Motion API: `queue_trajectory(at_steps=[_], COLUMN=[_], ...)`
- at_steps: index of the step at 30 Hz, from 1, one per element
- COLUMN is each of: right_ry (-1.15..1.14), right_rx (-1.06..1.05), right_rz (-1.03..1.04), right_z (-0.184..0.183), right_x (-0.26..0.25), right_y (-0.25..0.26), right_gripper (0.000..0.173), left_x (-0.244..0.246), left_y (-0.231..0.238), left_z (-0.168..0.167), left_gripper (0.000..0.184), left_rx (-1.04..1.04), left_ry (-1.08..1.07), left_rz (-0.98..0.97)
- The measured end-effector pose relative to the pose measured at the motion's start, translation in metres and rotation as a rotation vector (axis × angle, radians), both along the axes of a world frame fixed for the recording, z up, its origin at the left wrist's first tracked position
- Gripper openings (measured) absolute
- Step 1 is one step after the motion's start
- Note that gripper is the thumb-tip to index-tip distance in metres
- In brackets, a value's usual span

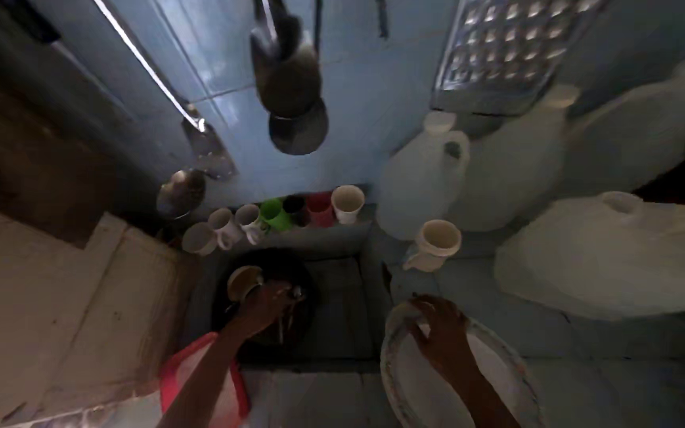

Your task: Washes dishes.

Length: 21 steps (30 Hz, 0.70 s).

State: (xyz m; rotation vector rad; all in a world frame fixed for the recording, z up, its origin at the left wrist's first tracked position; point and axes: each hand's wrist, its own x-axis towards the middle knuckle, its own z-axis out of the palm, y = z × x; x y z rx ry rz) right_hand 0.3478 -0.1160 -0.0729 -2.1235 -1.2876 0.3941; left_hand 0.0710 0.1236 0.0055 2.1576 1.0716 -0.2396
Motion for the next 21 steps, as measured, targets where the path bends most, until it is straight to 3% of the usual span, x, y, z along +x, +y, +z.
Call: queue_trajectory(at_steps=[4,7,9,12,15,18,21], right_ry=[0.078,0.037,-0.002,-0.023,-0.013,-0.021,-0.036], right_rx=[-0.165,-0.322,-0.426,-0.502,-0.607,-0.709,-0.725], right_rz=[0.265,0.508,0.645,0.777,0.827,0.852,0.877], right_z=[0.019,0.017,0.010,-0.013,-0.042,-0.064,-0.048], right_x=[-0.045,-0.085,-0.113,-0.151,-0.180,-0.201,-0.217], right_y=[0.046,0.093,0.125,0.161,0.182,0.199,0.217], right_gripper=[0.044,0.047,0.048,0.048,0.053,0.057,0.050], left_x=[-0.139,-0.198,-0.211,-0.198,-0.184,-0.191,-0.198], left_y=[-0.023,-0.059,-0.081,-0.108,-0.124,-0.117,-0.113], left_z=[-0.008,-0.026,-0.046,-0.073,-0.094,-0.099,-0.106], left_gripper=[0.039,0.037,0.052,0.076,0.072,0.074,0.073], left_rx=[0.023,0.085,0.046,-0.035,0.042,-0.010,0.015], left_ry=[0.105,0.145,0.231,0.311,0.241,0.162,0.130], left_rz=[0.268,0.420,0.527,0.528,0.573,0.546,0.461])
